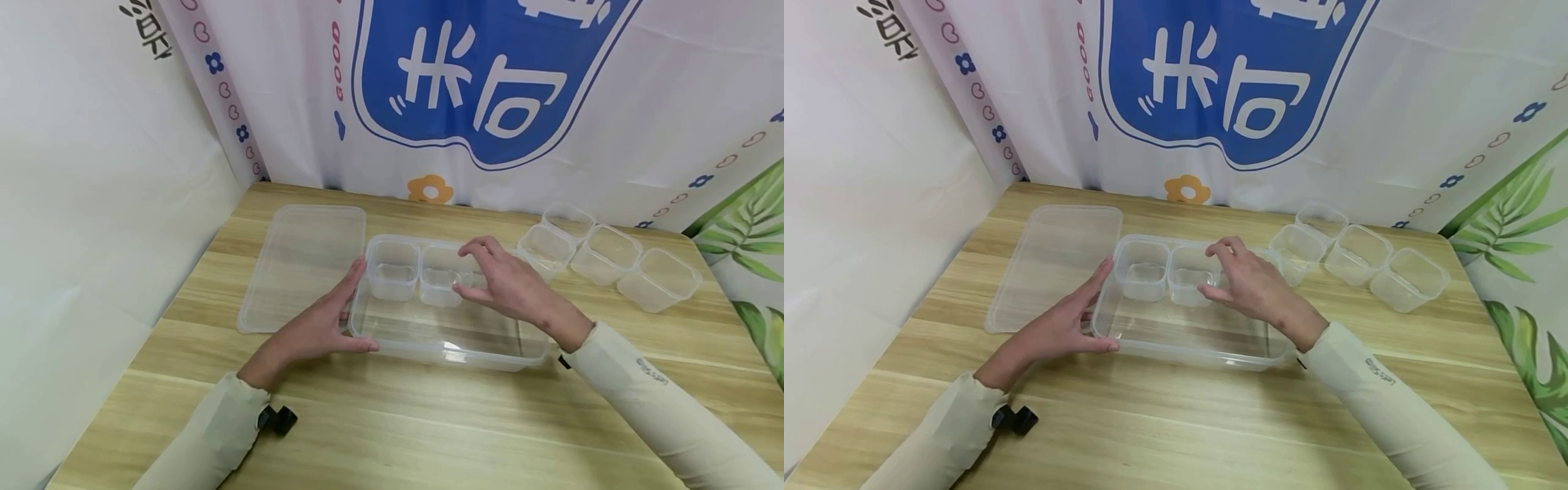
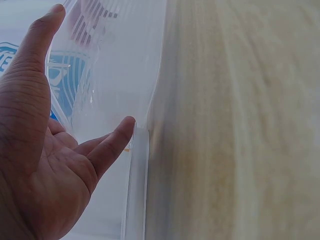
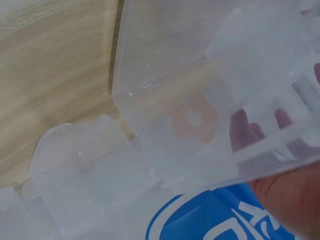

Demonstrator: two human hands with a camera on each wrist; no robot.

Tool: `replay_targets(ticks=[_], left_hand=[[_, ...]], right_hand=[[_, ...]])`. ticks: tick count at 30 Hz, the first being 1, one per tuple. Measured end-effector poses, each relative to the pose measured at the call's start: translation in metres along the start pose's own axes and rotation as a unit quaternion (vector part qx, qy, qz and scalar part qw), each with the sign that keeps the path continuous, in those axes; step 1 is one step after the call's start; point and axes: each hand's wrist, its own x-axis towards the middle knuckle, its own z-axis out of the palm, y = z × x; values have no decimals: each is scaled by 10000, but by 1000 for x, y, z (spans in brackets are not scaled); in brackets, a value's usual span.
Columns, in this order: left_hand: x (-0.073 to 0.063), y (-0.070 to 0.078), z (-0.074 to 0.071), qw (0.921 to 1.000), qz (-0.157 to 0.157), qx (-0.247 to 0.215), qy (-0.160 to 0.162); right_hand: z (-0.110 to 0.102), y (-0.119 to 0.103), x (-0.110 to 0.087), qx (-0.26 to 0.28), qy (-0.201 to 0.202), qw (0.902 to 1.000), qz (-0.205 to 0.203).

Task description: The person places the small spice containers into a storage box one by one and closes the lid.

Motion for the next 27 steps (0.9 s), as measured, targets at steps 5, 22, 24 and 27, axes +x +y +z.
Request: replay_targets(ticks=[5, 22, 24, 27], left_hand=[[0, 1, -1, 10000, -26, -20, -23], [-1, -2, 0, 9999, 63, -89, -6], [-1, -2, 0, 9999, 35, -127, -10], [-1, -2, 0, 9999, 14, -169, -22]], right_hand=[[-8, 5, -4, 96, 160, 9998, 103], [-36, 39, -26, 288, 1239, 9917, 159], [-39, 46, -30, 282, 1274, 9911, 260], [-44, 57, -37, 239, 1364, 9895, 421]])
